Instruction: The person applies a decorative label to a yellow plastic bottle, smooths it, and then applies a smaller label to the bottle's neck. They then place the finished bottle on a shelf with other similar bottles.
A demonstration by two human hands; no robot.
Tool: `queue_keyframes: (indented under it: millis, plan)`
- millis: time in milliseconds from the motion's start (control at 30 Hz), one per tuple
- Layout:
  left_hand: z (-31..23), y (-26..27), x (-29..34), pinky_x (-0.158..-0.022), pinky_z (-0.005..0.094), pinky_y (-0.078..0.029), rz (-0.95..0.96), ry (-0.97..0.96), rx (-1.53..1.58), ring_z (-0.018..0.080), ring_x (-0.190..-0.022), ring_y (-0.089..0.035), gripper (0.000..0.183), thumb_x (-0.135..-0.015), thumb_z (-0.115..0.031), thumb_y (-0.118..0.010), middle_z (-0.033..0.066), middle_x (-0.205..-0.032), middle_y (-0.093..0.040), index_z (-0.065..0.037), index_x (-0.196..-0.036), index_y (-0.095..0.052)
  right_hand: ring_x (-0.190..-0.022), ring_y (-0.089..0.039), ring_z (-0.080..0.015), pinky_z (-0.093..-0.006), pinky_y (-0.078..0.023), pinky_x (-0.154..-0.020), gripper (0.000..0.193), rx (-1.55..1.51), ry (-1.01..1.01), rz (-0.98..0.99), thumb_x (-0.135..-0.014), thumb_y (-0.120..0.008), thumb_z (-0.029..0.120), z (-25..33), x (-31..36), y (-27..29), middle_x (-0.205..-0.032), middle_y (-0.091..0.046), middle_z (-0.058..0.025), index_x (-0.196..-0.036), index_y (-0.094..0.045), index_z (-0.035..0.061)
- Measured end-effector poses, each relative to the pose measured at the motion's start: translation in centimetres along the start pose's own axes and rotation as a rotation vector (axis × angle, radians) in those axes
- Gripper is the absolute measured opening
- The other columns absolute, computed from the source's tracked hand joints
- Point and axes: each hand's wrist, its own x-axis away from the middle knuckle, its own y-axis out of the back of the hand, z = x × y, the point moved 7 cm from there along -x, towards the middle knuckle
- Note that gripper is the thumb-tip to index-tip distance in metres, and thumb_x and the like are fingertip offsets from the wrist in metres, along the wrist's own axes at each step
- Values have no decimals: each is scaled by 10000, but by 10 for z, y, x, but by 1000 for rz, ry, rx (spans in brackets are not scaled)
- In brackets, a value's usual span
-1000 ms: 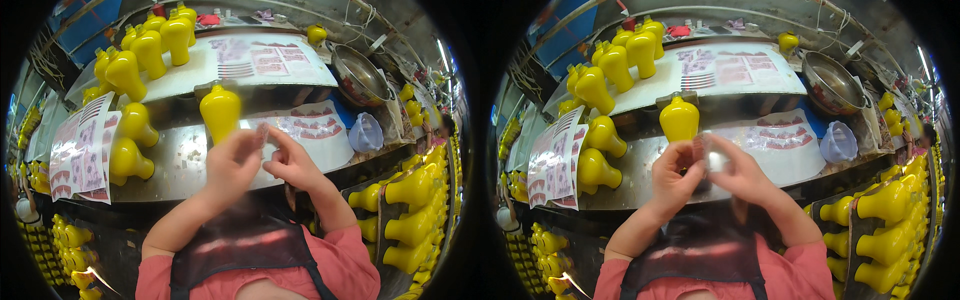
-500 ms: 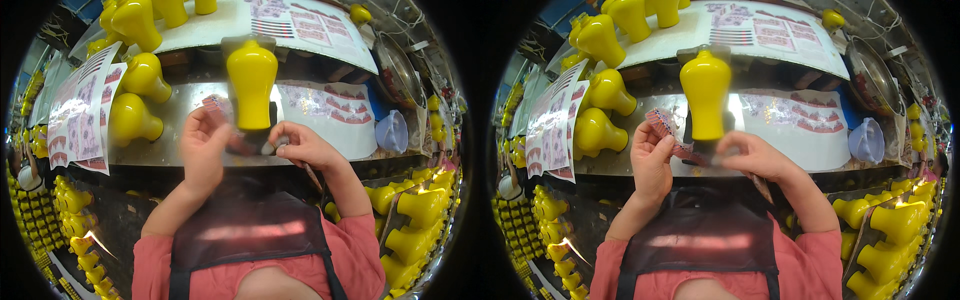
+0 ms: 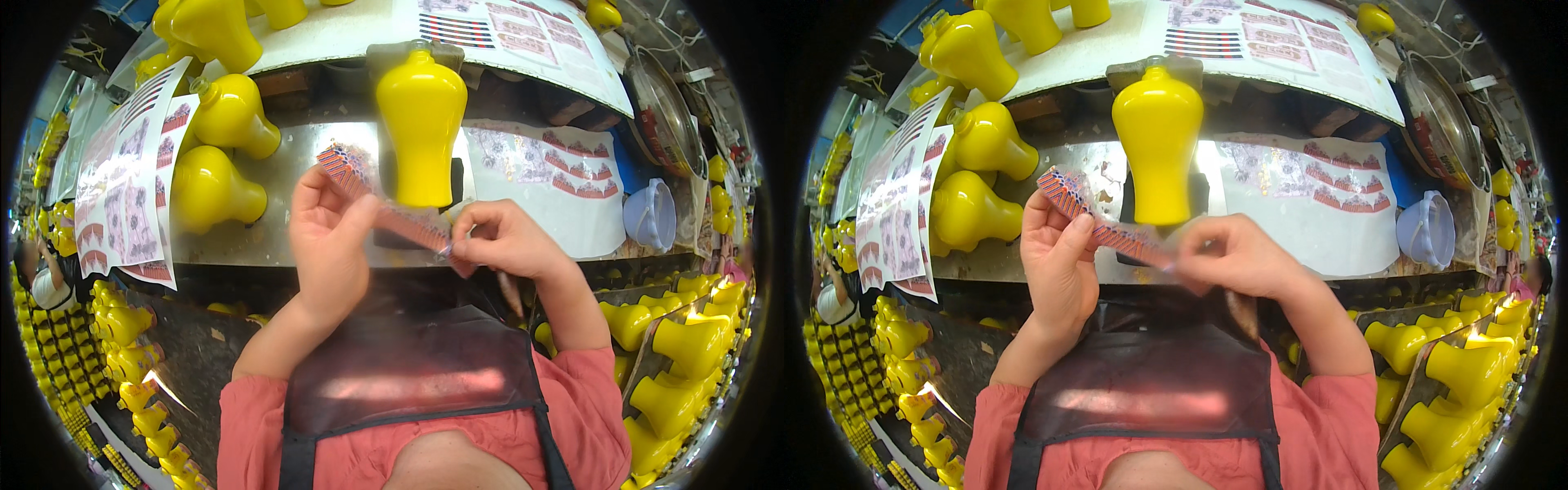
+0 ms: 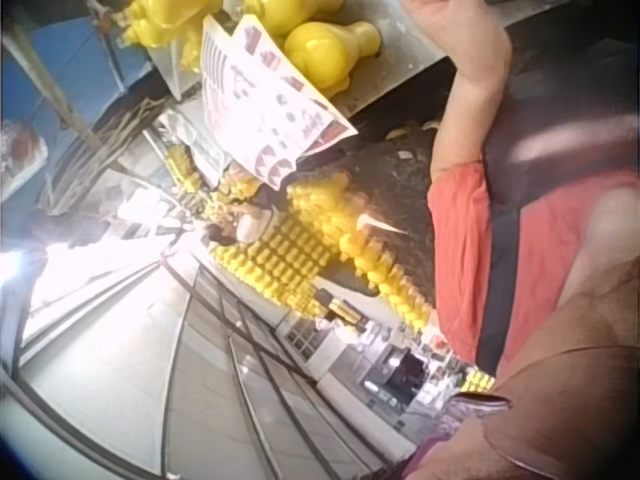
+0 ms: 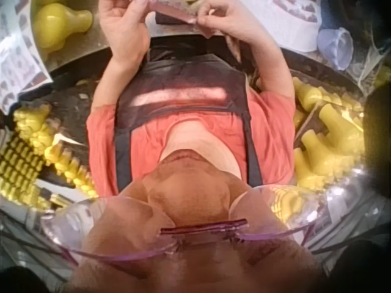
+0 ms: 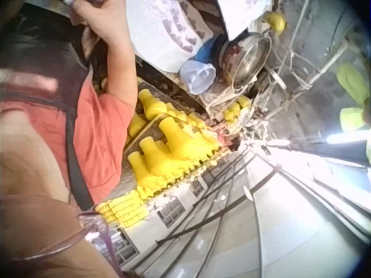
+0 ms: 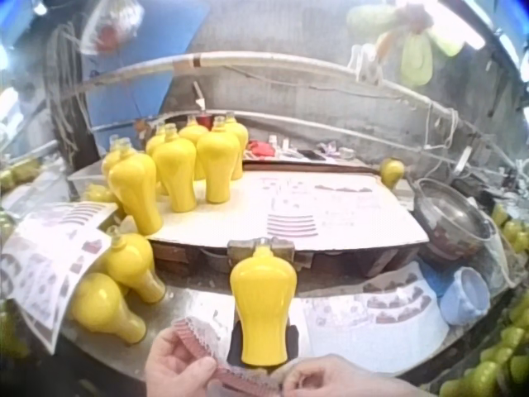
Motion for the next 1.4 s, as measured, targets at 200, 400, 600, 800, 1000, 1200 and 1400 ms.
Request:
queue_keyframes:
  millis: [200,400,600,800,1000,1200,1400]
  plan:
    - [35,11,-10,-849,308,-576,-57,94,-5,143,-1010,-646,425,-926,46,-643,63,-1163,-631,-64,-1305,-484,-703,-648,-101,-254,-526,-665,136,292,-44,-66,-930,-698,120,14,-6,43,-802,-695,-55,-890,-647,1]
    - [60,26,-8,-780,276,-536,-134,187,-37,131,-950,-638,481,-905,20,-688,40,-1095,-639,-78,-1325,-476,-679,-629,-109,-279,-513,-659,198,625,7,-183,-803,-662,199,21,-28,75,-713,-689,-54,-786,-694,4]
    - [71,34,-12,-681,229,-467,-116,252,-154,112,-812,-629,523,-888,24,-703,33,-942,-654,-70,-1347,-471,-787,-699,-140,-282,-536,-765,174,703,-123,-215,-831,-646,163,8,-39,86,-810,-721,-84,-809,-675,-8]
    - [72,38,-15,-701,239,-457,-15,333,-192,115,-874,-597,594,-923,-83,-696,58,-1037,-626,-25,-1436,-403,-1027,-694,-367,-404,-530,-918,343,1009,165,-585,-793,-645,160,13,-33,95,-1067,-737,-182,-1099,-700,15]
    - [53,78,-9,-737,226,-432,-144,271,-263,112,-917,-596,483,-987,-219,-627,53,-1179,-631,-49,-1403,-451,-832,-700,-222,-337,-526,-762,215,833,230,-773,-912,-689,177,-21,-24,133,-919,-747,-154,-973,-725,-26]
    - [34,121,31,-893,287,-496,-69,129,-489,126,-996,-615,245,-973,-134,-666,44,-1062,-670,-23,-1187,-628,-794,-666,-207,-329,-516,-748,189,804,395,-993,-956,-673,157,-58,-7,136,-938,-725,-133,-1014,-721,-16]
    - [41,187,81,-719,241,-508,-173,248,-380,91,-811,-634,194,-971,-150,-675,15,-943,-681,-58,-1142,-653,-1004,-657,-331,-394,-510,-891,152,1163,470,-1054,-965,-647,102,-30,0,115,-1055,-713,-188,-1066,-717,14]
